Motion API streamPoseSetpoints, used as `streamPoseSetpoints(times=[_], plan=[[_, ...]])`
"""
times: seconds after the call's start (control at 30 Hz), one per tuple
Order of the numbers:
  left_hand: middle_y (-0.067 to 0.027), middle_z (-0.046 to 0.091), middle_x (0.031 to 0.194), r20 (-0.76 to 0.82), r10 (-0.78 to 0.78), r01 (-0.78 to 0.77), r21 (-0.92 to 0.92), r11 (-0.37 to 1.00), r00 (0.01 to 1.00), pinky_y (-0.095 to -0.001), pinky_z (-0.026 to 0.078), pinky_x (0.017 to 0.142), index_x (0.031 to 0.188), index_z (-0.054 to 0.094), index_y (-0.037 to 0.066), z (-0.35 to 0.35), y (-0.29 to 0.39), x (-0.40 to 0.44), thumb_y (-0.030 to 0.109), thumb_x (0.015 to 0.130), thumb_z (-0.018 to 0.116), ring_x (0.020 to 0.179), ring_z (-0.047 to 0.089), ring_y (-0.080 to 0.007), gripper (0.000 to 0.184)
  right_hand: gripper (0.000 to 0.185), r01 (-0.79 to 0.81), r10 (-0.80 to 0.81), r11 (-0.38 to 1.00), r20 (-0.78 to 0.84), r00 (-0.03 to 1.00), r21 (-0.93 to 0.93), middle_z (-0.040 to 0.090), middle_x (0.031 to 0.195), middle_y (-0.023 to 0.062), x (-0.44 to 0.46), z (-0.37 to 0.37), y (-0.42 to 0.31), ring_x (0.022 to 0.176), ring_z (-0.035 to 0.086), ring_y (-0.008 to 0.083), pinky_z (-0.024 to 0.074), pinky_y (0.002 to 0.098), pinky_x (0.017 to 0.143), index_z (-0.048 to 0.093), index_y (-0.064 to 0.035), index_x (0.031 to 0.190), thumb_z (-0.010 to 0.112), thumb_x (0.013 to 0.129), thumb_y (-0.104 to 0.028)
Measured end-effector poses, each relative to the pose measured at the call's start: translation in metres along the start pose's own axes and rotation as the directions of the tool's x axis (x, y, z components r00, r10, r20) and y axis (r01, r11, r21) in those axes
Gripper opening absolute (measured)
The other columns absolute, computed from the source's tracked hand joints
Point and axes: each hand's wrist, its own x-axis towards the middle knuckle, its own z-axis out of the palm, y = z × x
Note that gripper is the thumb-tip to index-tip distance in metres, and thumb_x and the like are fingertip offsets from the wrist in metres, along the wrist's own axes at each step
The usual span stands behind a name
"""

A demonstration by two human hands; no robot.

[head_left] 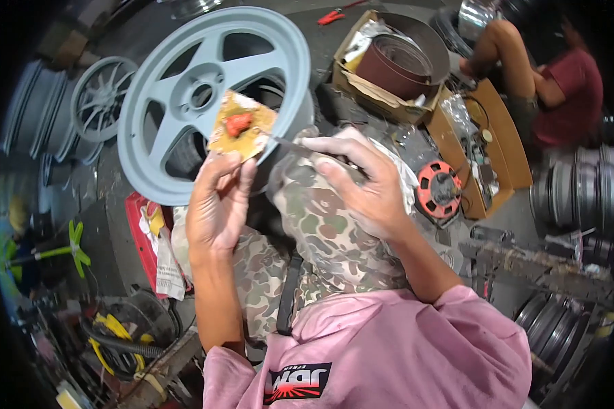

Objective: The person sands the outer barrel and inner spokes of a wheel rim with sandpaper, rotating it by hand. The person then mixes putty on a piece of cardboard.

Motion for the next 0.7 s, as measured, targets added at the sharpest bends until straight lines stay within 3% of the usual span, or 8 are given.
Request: streamPoseSetpoints(times=[0.1,0.2,0.27,0.37,0.47,0.5,0.67,0.7], plan=[[-0.0151,0.069,0.115,-0.001,-0.005,0.005,-0.002,1.0,1.0,-0.0285,0.062,0.091,0.117,0.06,-0.006,0.005,0.004,-0.002,-0.001,0.091,0.067,0.107,0.069,-0.0217,0.027,0.021,0.009,-0.012,0.999,-0.05,0.999,-0.046,0.066,0.096,0.0095,-0.004,0.0,0.01,0.089,0.064,0.0191,0.0487,0.0301,0.083,0.071,0.0,0.114,0.068,0.094,-0.006],[-0.0184,0.068,0.114,0.126,-0.072,0.096,-0.19,0.977,0.989,-0.0295,0.064,0.088,0.117,0.06,-0.009,0.003,0.009,-0.001,-0.003,0.092,0.065,0.108,0.069,-0.029,0.026,0.017,-0.008,0.005,0.997,-0.049,0.999,-0.072,0.067,0.097,0.0093,-0.014,-0.012,0.023,0.086,0.065,0.0177,0.0506,0.0298,0.079,0.069,0.0007,0.11,0.065,0.096,-0.008],[-0.0201,0.068,0.115,0.179,-0.1,0.144,-0.251,0.957,0.979,-0.0381,0.062,0.093,0.117,0.062,-0.009,-0.004,0.009,0.0,0.001,0.092,0.063,0.111,0.067,-0.0337,0.027,0.019,-0.292,0.32,0.926,-0.083,0.944,0.24,0.068,0.099,0.006,-0.022,-0.024,0.032,0.086,0.063,0.0117,0.0506,0.0271,0.078,0.064,-0.0017,0.117,0.06,0.102,-0.012],[-0.0224,0.066,0.125,0.401,-0.129,0.291,-0.374,0.88,0.907,-0.0568,0.045,0.113,0.125,0.061,-0.009,-0.001,0.007,-0.006,0.01,0.089,0.06,0.127,0.056,-0.0438,0.041,0.023,-0.287,0.364,0.908,-0.234,0.902,0.306,0.066,0.096,0.0026,-0.03,-0.046,0.057,0.083,0.058,0.0067,0.0468,0.0211,0.073,0.056,-0.0056,0.126,0.054,0.107,-0.016],[-0.0246,0.063,0.132,0.498,-0.104,0.305,-0.342,0.889,0.861,-0.0599,0.041,0.115,0.128,0.06,-0.01,0.006,0.005,-0.003,0.01,0.09,0.058,0.133,0.051,-0.0475,0.043,0.02,-0.279,0.403,0.878,-0.286,0.869,0.39,0.059,0.087,-0.0009,-0.035,-0.058,0.078,0.073,0.047,0.0039,0.0395,0.019,0.065,0.056,-0.005,0.122,0.052,0.108,-0.019],[-0.0246,0.063,0.132,0.497,-0.104,0.298,-0.331,0.895,0.862,-0.0599,0.041,0.115,0.128,0.06,-0.01,0.005,0.007,-0.003,0.01,0.09,0.058,0.133,0.051,-0.0475,0.043,0.019,-0.3,0.431,0.87,-0.309,0.848,0.392,0.053,0.082,-0.0033,-0.037,-0.056,0.079,0.07,0.041,0.003,0.0359,0.0204,0.062,0.056,-0.0043,0.117,0.052,0.108,-0.02],[-0.0269,0.061,0.134,0.523,-0.101,0.282,-0.281,0.917,0.846,-0.0613,0.037,0.117,0.124,0.063,-0.009,0.001,0.001,0.004,0.01,0.09,0.058,0.134,0.048,-0.0498,0.04,0.022,-0.441,0.475,0.88,-0.309,0.824,0.176,0.048,0.082,-0.0016,-0.047,-0.056,0.106,0.072,0.043,0.0066,0.0383,0.0245,0.065,0.058,-0.0032,0.111,0.051,0.108,-0.024],[-0.0275,0.061,0.131,0.487,-0.105,0.276,-0.295,0.914,0.867,-0.0619,0.045,0.111,0.126,0.058,-0.01,0.001,-0.001,0.002,0.01,0.086,0.062,0.129,0.053,-0.0506,0.045,0.023,-0.462,0.464,0.883,-0.322,0.826,0.087,0.05,0.081,0.0014,-0.05,-0.059,0.116,0.073,0.045,0.0103,0.0407,0.0276,0.068,0.058,-0.0026,0.109,0.052,0.107,-0.024]])
